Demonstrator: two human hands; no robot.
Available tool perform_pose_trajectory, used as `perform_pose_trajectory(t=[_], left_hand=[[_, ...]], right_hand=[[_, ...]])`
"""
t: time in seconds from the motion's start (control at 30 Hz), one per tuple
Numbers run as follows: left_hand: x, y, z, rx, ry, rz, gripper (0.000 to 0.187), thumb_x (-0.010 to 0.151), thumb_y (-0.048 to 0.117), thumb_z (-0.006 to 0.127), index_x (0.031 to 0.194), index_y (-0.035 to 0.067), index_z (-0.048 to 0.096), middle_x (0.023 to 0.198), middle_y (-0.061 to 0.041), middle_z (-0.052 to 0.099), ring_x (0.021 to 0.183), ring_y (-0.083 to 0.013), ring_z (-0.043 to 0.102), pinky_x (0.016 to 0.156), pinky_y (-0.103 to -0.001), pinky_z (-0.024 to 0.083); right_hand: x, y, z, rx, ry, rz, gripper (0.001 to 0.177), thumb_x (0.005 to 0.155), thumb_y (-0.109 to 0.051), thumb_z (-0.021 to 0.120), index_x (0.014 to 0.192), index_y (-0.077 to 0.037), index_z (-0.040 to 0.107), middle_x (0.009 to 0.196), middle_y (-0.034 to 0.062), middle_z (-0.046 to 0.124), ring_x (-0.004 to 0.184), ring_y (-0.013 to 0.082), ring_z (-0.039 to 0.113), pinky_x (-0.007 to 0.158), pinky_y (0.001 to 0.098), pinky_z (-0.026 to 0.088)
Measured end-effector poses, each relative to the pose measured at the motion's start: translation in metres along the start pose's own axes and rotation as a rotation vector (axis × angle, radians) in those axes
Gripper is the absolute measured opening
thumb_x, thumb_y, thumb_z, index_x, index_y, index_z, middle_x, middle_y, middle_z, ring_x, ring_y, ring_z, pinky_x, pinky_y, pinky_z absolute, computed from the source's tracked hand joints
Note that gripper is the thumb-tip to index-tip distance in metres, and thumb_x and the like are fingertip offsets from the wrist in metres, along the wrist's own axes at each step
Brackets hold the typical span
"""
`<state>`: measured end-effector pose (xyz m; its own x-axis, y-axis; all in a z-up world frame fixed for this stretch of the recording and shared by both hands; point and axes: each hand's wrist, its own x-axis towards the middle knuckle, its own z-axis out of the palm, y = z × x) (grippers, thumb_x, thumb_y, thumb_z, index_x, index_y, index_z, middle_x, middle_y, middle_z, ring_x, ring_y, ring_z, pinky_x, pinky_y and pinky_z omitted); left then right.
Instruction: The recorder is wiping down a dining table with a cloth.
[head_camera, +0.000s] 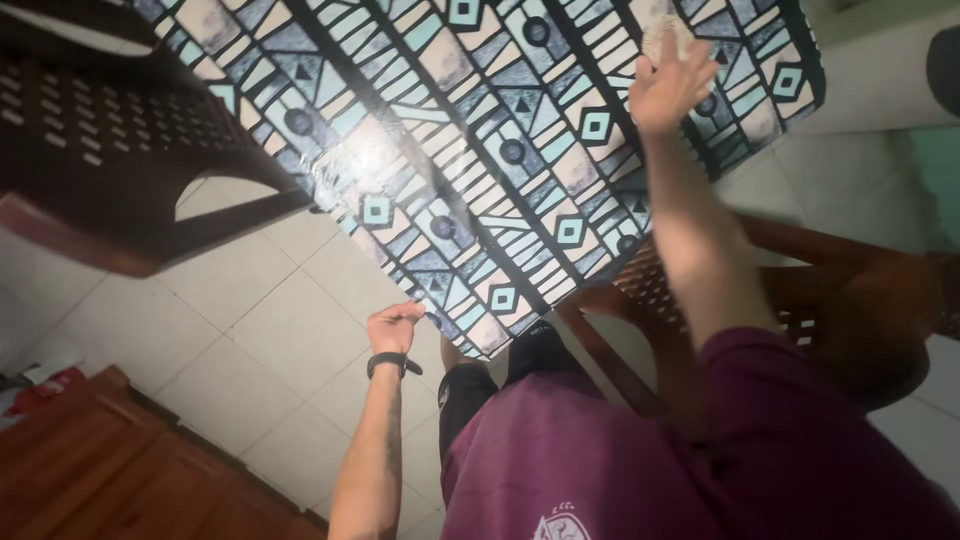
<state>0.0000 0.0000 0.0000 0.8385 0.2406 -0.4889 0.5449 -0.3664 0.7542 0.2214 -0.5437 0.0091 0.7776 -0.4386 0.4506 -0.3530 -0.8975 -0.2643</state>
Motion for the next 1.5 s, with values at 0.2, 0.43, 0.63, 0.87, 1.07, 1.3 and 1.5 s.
perform_pose_trajectory(t=[0.2,0.43,0.63,0.87,1.07,1.3,1.5], left_hand=[[-0.008,0.027,-0.002,-0.013,-0.008,-0.148,0.021,0.079,0.009,0.085,0.097,-0.001,0.080,0.071,-0.005,0.070,0.054,-0.0097,0.052,0.049,-0.027,0.042],[-0.012,0.037,-0.002,0.004,0.006,-0.188,0.019,0.078,0.008,0.084,0.095,0.000,0.081,0.068,-0.002,0.070,0.050,-0.0071,0.052,0.046,-0.025,0.042],[-0.013,0.034,0.002,0.044,-0.011,-0.163,0.021,0.080,0.012,0.086,0.097,0.002,0.081,0.066,-0.003,0.065,0.050,-0.0086,0.048,0.046,-0.026,0.039],[-0.012,0.039,0.000,0.152,0.005,-0.157,0.024,0.079,0.014,0.085,0.100,0.002,0.081,0.068,-0.002,0.067,0.051,-0.0095,0.049,0.047,-0.027,0.040],[-0.012,0.056,-0.001,0.284,0.002,-0.183,0.023,0.078,0.013,0.084,0.099,0.003,0.083,0.068,-0.004,0.066,0.053,-0.0106,0.049,0.049,-0.028,0.041],[-0.016,0.059,-0.002,0.246,0.008,-0.264,0.024,0.078,0.016,0.087,0.096,0.001,0.081,0.074,-0.007,0.070,0.052,-0.0126,0.052,0.050,-0.028,0.045],[0.007,0.032,-0.011,0.215,-0.067,-0.186,0.021,0.076,0.011,0.086,0.093,0.001,0.081,0.075,-0.006,0.073,0.052,-0.0128,0.051,0.049,-0.028,0.043]], right_hand=[[-0.016,-0.024,0.063,0.928,0.092,0.406,0.040,0.087,-0.002,0.079,0.120,-0.015,0.061,0.125,0.0132,0.048,0.112,0.0279,0.050,0.090,0.0457,0.054],[-0.158,-0.205,-0.051,0.559,-0.258,-0.030,0.043,0.086,0.011,0.054,0.120,-0.008,0.070,0.116,0.0213,0.060,0.106,0.0303,0.053,0.093,0.0400,0.046],[-0.199,-0.223,-0.092,0.768,-0.428,-0.333,0.052,0.078,0.005,0.065,0.118,-0.024,0.077,0.113,0.0085,0.061,0.103,0.0281,0.051,0.091,0.0374,0.044],[-0.007,-0.067,-0.111,0.924,-0.493,-0.011,0.018,0.091,-0.009,0.071,0.107,-0.010,0.077,0.107,0.0056,0.070,0.100,0.0224,0.066,0.090,0.0347,0.054],[0.043,0.137,-0.036,0.708,-0.208,0.131,0.043,0.080,0.004,0.065,0.115,-0.015,0.078,0.112,0.0099,0.064,0.105,0.0279,0.064,0.095,0.0368,0.052],[-0.010,0.107,-0.010,0.402,0.052,0.239,0.044,0.080,0.001,0.075,0.119,-0.019,0.080,0.118,0.0097,0.061,0.109,0.0348,0.052,0.095,0.0453,0.046],[-0.086,-0.080,-0.078,0.182,-0.302,0.202,0.050,0.084,0.002,0.063,0.123,-0.025,0.077,0.113,0.0182,0.061,0.097,0.0296,0.051,0.082,0.0409,0.047]])
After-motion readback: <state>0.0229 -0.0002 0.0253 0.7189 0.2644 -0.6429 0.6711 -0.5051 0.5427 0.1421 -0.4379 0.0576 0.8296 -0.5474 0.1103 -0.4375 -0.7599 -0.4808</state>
